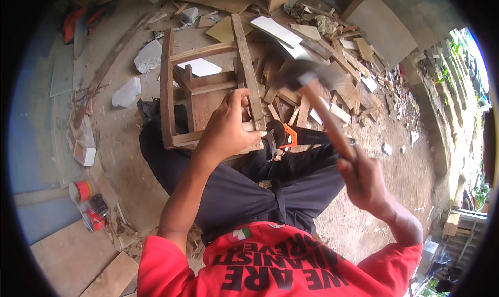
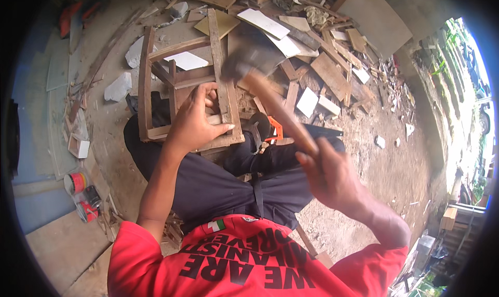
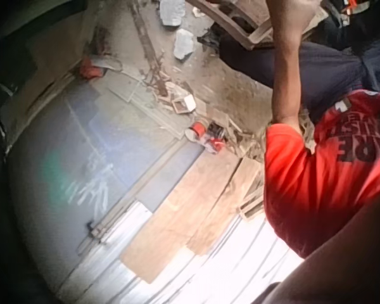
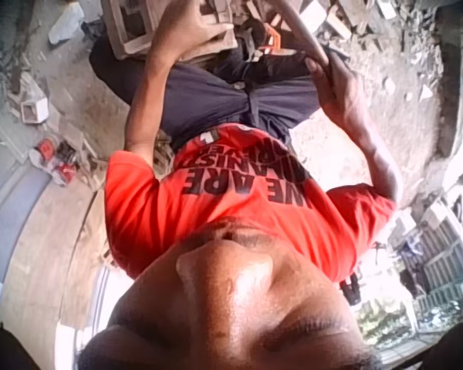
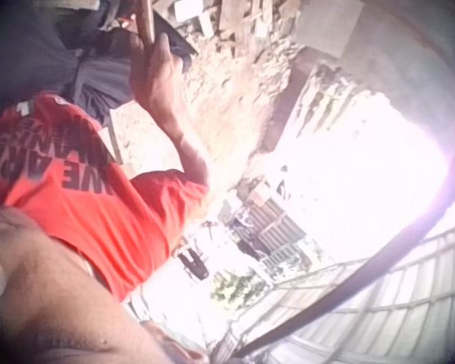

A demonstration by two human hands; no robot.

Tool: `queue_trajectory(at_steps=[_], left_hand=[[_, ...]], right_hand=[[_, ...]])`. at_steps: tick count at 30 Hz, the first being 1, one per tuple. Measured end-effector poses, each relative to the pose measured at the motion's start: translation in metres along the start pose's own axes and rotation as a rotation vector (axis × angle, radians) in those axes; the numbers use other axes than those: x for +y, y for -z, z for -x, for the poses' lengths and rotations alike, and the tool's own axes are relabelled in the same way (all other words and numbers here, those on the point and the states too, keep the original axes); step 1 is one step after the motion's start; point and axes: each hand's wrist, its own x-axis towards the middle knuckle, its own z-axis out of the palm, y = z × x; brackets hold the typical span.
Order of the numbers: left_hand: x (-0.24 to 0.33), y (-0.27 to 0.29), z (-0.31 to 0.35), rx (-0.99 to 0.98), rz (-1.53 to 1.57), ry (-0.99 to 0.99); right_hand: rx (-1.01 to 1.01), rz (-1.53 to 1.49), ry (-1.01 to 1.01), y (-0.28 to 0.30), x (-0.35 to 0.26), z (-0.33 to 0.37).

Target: The person sits on the floor and assembles a wooden frame by hand, aligning pieces and securing them with a hammer and nails. The person repeatedly adjusts the frame and hammers nails into joints to stabilize the structure.

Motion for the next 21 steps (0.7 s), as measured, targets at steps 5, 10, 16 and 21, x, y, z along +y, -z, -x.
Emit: queue_trajectory(at_steps=[5,10,16,21], left_hand=[[0.001,0.001,-0.009,-0.022,-0.044,-0.006],[0.0,0.0,-0.006,-0.003,-0.057,-0.024],[-0.003,0.002,-0.004,0.019,-0.062,-0.006],[-0.008,-0.002,-0.007,0.018,-0.022,-0.074]], right_hand=[[-0.122,-0.005,0.002,-0.003,0.01,-0.001],[0.103,-0.126,0.107,-0.009,0.016,0.004],[-0.028,0.044,0.062,-0.009,0.017,-0.002],[0.025,-0.036,0.062,-0.024,0.02,0.004]])
